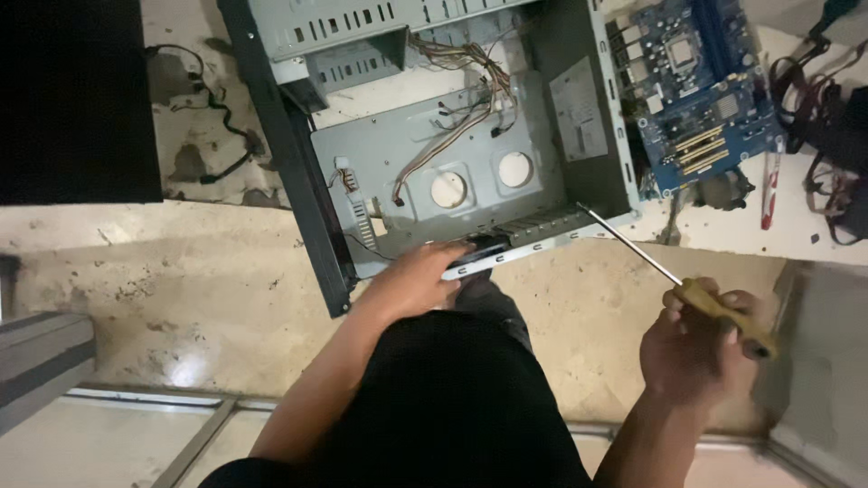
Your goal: The person uses a screwdriver to remove screws from a motherboard inside a computer case. They then lift the motherboard out and place it on the table. The person continues to use the screwdriver to remove screws from the empty computer case.
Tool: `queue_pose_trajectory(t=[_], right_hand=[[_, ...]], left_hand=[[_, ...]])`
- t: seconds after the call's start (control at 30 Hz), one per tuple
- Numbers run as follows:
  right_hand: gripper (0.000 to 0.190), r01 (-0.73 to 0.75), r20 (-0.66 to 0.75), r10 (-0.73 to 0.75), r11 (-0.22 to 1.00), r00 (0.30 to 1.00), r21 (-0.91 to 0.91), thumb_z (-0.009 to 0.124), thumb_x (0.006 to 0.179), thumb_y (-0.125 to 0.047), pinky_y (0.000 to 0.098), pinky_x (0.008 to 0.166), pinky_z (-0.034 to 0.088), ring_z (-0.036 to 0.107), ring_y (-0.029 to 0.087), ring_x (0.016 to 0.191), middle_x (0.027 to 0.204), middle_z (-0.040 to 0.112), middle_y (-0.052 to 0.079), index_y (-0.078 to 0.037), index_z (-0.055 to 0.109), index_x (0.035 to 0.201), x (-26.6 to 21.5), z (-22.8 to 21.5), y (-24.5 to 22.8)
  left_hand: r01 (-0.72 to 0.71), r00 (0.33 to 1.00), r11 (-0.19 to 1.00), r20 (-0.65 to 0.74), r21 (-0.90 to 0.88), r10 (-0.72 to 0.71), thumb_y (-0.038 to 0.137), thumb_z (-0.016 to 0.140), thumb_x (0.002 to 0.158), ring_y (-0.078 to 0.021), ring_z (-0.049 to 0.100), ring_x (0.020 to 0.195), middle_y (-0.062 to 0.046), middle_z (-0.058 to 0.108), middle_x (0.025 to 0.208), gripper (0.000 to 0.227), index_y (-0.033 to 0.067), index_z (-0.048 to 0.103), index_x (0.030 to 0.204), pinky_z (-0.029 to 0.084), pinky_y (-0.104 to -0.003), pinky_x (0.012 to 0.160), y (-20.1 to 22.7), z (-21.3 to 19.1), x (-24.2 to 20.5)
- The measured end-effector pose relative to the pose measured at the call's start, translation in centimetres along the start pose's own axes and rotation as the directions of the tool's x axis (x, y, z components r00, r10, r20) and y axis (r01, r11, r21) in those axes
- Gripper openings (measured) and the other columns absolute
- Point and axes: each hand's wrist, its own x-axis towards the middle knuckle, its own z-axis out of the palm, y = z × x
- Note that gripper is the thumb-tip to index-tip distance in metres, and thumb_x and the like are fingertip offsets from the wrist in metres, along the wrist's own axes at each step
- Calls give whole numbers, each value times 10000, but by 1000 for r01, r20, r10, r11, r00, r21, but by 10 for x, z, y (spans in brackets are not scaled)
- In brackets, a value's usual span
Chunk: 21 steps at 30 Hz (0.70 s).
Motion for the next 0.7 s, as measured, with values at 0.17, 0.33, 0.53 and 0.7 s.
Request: queue_pose_trajectory(t=[0.17, 0.33, 0.53, 0.7], right_hand=[[341, -153, 380, -29, 885, 925, 440, 608, 1068, -21, 332, 1103, 589, 674, 339, 1227, 1361, 654, 252, -59, 710, 1392, 7, -28, 9], [465, -236, 355, 132, 934, 925, 269, 769, 844, -237, 322, 905, 573, 645, 292, 1146, 1225, 618, 161, -229, 566, 1261, -13, -77, 19], [305, -455, 454, 351, 879, 819, 143, 678, 885, -262, 276, 705, 507, 560, 242, 1012, 1196, 524, 106, -182, 477, 1101, -33, -105, 21], [200, -369, 341, 474, 869, 812, -330, 510, 996, -40, 250, 536, 406, 512, 152, 741, 1113, 537, 119, -147, 370, 1090, -39, -86, 15]], left_hand=[[179, 984, 983, -10, -40, -180, 146, 588, 1020, -77, 459, 557, -64, 683, 1025, 731, 344, 313, 1668, 422, -197, 504, 31, 9, -19], [-101, 911, 995, -401, 14, 98, 16, 637, 946, -565, 467, 1378, -275, 563, 1457, 615, 50, 486, 1541, 378, -740, 1121, 31, 46, -25], [-186, 756, 982, -636, 15, 153, 145, 696, 1009, -525, 566, 1272, -205, 671, 1320, 439, 119, 622, 1442, 436, -727, 1053, 41, 89, 2], [108, 709, 993, -704, 38, -50, 370, 736, 945, -320, 686, 1182, 12, 733, 1276, 405, 377, 694, 1348, 539, -534, 1014, 27, 98, 21]])
